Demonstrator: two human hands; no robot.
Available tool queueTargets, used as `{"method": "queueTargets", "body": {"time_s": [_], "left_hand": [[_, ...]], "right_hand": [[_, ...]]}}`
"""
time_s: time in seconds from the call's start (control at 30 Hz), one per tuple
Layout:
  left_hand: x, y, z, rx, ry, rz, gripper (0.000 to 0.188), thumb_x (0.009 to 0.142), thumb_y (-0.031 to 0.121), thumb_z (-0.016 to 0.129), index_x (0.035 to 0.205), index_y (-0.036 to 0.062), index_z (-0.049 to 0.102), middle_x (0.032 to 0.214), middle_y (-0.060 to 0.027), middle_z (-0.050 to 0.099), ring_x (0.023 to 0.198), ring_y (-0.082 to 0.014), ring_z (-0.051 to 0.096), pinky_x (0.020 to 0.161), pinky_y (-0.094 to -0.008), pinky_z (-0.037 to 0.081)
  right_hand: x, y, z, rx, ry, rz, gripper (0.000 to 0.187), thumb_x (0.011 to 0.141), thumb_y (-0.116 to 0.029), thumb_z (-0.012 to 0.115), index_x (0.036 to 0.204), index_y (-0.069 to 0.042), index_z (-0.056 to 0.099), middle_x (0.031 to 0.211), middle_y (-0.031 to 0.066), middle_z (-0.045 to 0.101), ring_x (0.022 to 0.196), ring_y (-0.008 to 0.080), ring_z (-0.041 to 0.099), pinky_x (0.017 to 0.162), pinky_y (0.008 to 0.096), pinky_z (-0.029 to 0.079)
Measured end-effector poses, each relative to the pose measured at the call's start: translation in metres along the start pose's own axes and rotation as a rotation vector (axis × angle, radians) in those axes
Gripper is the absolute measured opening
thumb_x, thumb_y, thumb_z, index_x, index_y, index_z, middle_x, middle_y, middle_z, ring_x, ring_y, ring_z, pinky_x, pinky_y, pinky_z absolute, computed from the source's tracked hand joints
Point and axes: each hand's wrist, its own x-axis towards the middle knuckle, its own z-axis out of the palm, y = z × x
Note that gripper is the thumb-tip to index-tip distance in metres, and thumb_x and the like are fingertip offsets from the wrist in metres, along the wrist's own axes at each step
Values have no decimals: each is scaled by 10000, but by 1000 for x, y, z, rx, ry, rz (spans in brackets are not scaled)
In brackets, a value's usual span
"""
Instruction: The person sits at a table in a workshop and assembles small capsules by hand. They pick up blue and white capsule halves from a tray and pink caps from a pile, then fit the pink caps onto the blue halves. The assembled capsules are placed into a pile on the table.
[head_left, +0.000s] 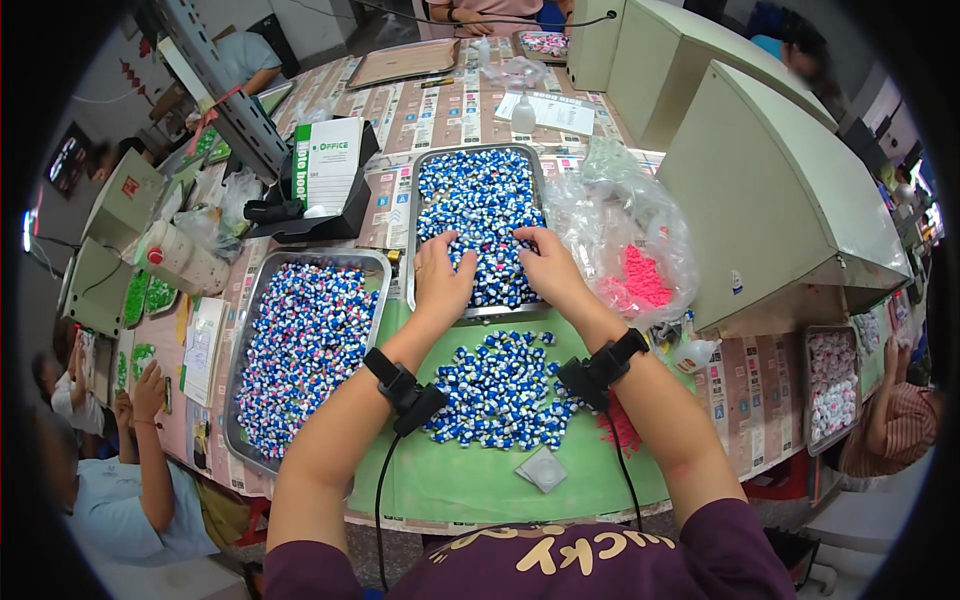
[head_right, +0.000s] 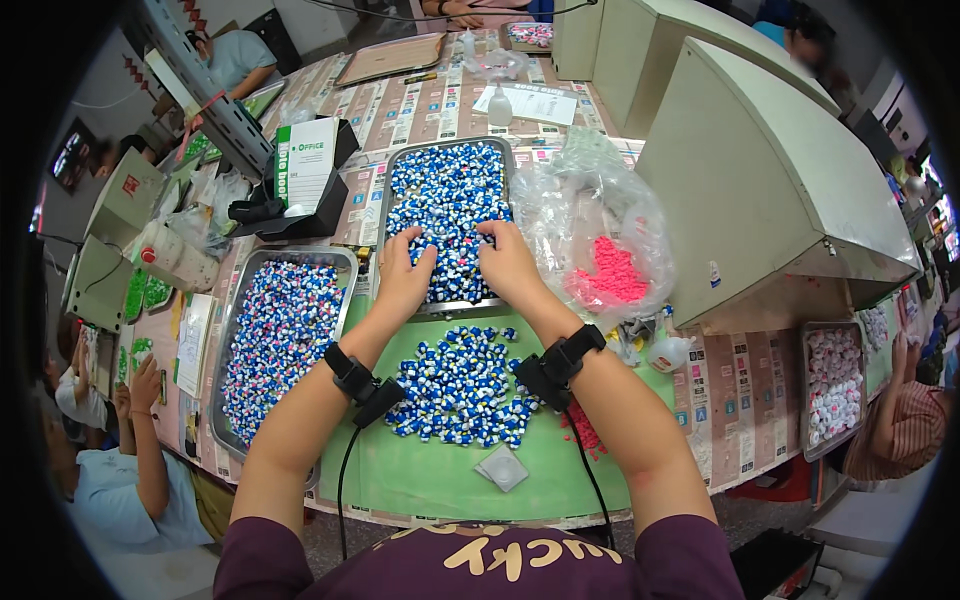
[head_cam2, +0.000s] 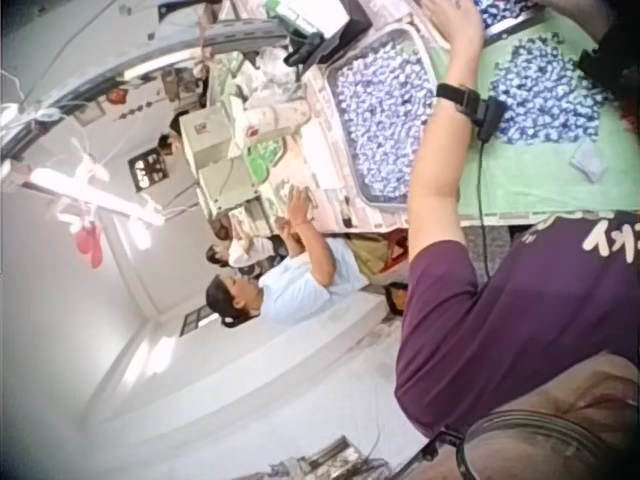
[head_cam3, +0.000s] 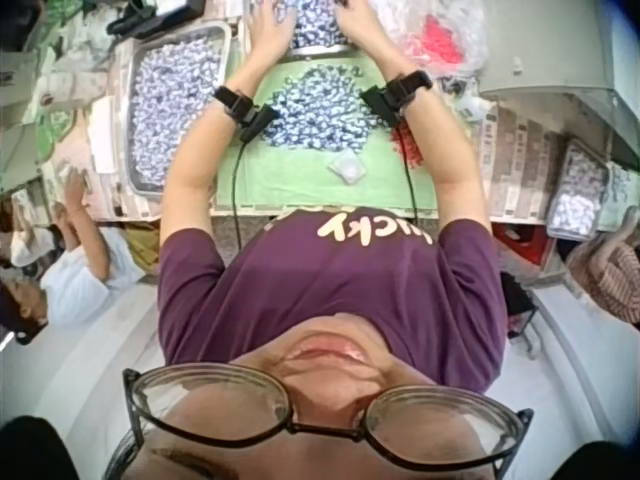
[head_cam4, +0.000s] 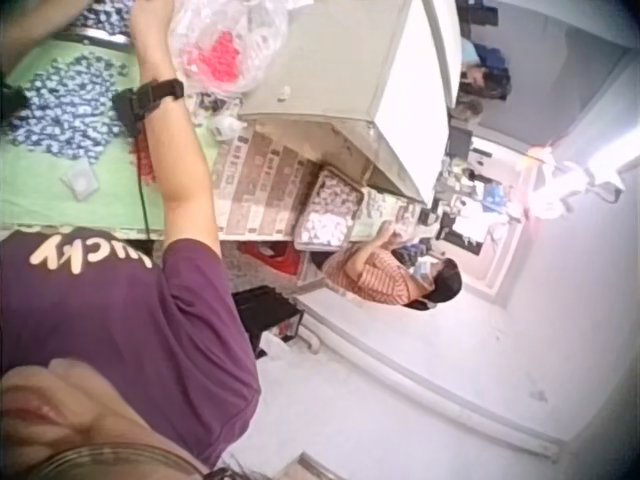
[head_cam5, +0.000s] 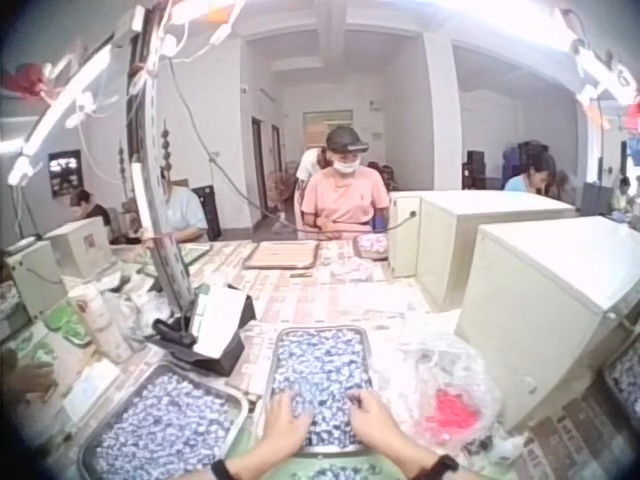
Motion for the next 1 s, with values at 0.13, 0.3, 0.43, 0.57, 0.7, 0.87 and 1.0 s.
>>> {"method": "queueTargets", "body": {"time_s": [0.13,0.3,0.43,0.57,0.7,0.87,1.0], "left_hand": [[0,6,8,-82,59,-46,320,901,257,554,1136,41,579,1140,-151,587,1089,-334,513,958,-421,382],[4,9,14,-278,98,-98,255,923,246,536,1020,45,658,1024,-121,653,986,-299,577,883,-393,430],[6,8,13,-338,60,-127,265,937,261,537,1013,46,673,989,-121,662,932,-283,599,832,-374,452],[6,17,-1,-499,-57,-260,299,955,275,539,1053,22,664,865,-68,645,766,-160,573,698,-299,450],[0,6,-4,-526,-62,-145,329,966,279,526,1107,4,638,885,-54,624,756,-117,538,688,-271,437],[-8,-3,0,-350,-8,-70,353,955,302,526,1135,12,616,1071,-138,634,966,-243,590,856,-335,449],[-1,2,5,-313,9,-150,372,942,341,534,1109,20,623,1123,-160,618,1030,-301,582,895,-365,441]], "right_hand": [[3,0,5,279,17,222,276,906,-102,482,1139,-24,609,1036,59,622,847,121,558,746,254,452],[2,0,12,337,57,174,245,911,-143,491,1055,-23,649,1007,125,654,950,193,611,846,311,467],[2,1,18,261,129,155,227,907,-160,507,1010,-37,667,920,109,653,854,185,617,776,304,473],[-1,-12,10,257,101,169,255,913,-200,532,1049,-20,649,952,109,658,859,158,612,777,289,470],[-3,-10,-6,391,41,185,336,927,-236,542,1151,9,593,1032,98,659,929,156,604,835,274,456],[-15,-12,-10,431,54,243,384,937,-247,543,1203,29,563,1065,109,650,959,165,602,860,285,455],[-19,-17,-1,382,89,240,398,939,-257,547,1216,29,559,1073,117,648,966,170,602,859,292,460]]}}
